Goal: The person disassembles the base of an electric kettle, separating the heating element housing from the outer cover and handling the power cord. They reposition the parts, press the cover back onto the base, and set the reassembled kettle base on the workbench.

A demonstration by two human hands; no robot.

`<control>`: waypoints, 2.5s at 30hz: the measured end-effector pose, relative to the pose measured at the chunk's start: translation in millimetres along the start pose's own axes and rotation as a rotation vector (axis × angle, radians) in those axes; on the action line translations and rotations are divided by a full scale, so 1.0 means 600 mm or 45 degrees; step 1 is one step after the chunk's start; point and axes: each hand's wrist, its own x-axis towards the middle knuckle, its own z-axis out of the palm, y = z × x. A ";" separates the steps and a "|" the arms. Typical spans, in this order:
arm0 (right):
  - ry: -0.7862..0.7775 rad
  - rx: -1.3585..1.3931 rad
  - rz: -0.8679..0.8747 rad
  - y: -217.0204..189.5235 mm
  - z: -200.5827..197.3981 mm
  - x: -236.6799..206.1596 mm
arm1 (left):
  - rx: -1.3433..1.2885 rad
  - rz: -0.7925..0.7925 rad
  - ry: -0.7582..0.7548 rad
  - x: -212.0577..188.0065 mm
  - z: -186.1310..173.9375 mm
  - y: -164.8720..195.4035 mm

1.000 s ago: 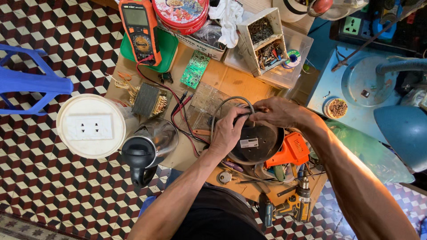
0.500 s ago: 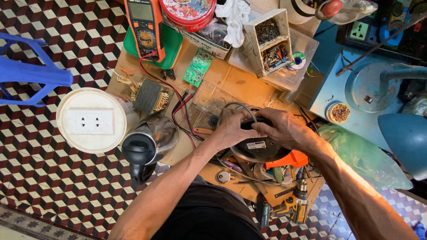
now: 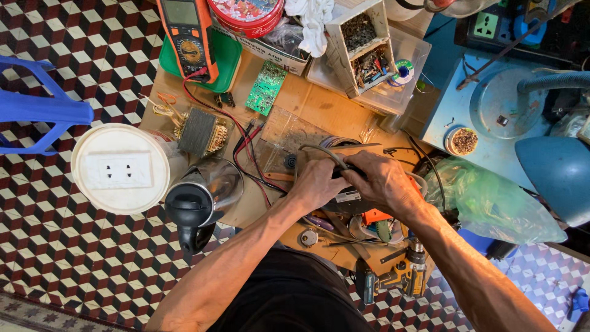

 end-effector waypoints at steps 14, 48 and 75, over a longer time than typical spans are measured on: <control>0.192 -0.178 -0.128 -0.020 0.006 -0.003 | -0.541 -0.214 0.036 -0.017 -0.040 0.060; 0.184 -0.071 0.356 -0.030 -0.021 0.010 | -0.741 -0.417 0.254 0.019 -0.008 0.036; -0.126 -0.029 0.443 0.015 -0.029 0.017 | -0.785 -0.179 0.028 0.011 -0.006 0.011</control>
